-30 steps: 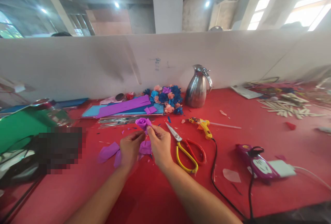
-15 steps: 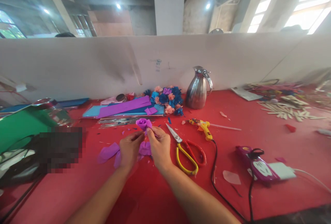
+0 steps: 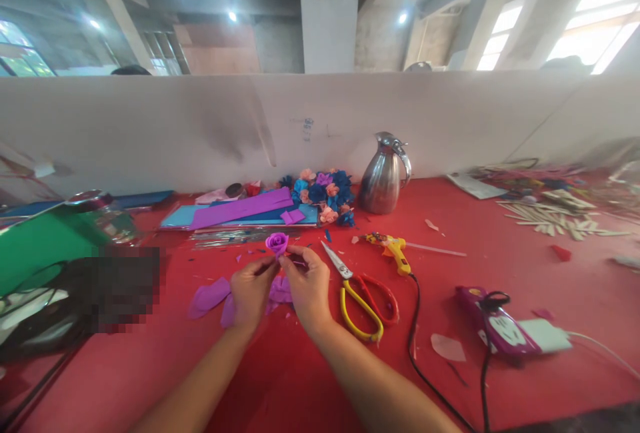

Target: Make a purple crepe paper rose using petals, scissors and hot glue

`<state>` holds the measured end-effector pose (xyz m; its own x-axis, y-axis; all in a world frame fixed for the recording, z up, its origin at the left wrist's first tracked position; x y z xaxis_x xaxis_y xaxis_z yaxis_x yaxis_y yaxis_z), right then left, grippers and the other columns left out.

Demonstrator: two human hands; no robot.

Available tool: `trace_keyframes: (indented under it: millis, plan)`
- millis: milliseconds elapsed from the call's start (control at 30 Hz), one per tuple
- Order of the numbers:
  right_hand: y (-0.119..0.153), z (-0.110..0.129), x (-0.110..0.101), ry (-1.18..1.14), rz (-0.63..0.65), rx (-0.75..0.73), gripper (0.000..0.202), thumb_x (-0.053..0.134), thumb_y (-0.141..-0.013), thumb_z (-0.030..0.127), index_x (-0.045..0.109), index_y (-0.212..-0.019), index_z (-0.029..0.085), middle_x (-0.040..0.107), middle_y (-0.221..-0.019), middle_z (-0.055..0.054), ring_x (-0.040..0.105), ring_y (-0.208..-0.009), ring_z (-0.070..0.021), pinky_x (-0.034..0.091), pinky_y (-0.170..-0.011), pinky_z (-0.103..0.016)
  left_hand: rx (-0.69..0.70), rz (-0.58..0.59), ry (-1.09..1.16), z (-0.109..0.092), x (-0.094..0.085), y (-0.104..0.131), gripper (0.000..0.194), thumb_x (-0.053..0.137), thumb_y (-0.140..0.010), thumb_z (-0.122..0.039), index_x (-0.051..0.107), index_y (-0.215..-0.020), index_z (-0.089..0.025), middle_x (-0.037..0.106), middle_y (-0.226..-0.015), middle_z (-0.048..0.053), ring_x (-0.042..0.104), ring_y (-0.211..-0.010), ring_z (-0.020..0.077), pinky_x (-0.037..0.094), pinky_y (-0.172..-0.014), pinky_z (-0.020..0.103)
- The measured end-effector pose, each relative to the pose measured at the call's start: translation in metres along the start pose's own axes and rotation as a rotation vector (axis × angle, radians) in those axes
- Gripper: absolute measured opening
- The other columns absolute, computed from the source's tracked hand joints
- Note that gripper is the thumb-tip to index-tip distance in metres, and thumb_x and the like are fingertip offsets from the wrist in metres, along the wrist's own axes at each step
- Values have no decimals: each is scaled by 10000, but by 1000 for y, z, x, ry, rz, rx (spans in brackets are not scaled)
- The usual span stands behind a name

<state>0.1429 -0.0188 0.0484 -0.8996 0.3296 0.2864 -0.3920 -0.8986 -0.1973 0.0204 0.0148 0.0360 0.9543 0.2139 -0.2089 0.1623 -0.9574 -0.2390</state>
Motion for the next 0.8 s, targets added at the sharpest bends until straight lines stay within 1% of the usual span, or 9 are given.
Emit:
trace_keyframes:
  millis: [133,233,400,600,800]
  plan:
    - [0,0,-1,5,-14,-12,147,681,-727,255,708,-851,181,717,-823,-34,644,-761,-182,501,-717,-301,14,1,37,-7,0,3,171,675,-673,-336,765,-753,-214,760,-740,33,688,-702,211,518,-673,296]
    - [-1,4,-1,30,12,-58,125,678,-733,257,732,-829,196,710,-826,-34,633,-777,-184,495,-733,-303,37,15,71,-11,0,5,177,678,-668,-344,763,-757,-217,760,-746,27,685,-709,206,522,-681,292]
    - [-3,5,-1,52,75,-114,133,693,-732,271,763,-840,242,695,-911,-44,624,-846,-197,497,-760,-316,70,28,95,-12,0,6,163,674,-672,-356,745,-704,-212,740,-683,10,660,-661,191,508,-639,275]
    - [-3,6,0,66,85,-180,134,691,-749,291,769,-857,278,690,-898,-37,620,-869,-202,506,-756,-318,138,46,80,-11,0,8,139,654,-706,-313,748,-739,-217,737,-699,-3,655,-666,177,499,-654,263]
    - [-5,3,3,8,211,-181,135,654,-793,293,766,-866,275,684,-913,-35,617,-864,-190,487,-779,-303,169,35,14,-11,-3,6,155,648,-730,-324,755,-755,-215,731,-692,-4,647,-658,177,479,-638,253]
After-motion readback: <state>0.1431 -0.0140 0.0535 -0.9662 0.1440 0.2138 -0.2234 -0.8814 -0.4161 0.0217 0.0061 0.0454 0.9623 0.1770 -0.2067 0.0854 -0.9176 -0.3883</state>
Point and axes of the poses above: each hand's wrist, its own y-axis away from the middle knuckle, its own x-axis out of the palm, z = x × y, the point moved 4 cm from there along -y, towards the middle knuckle
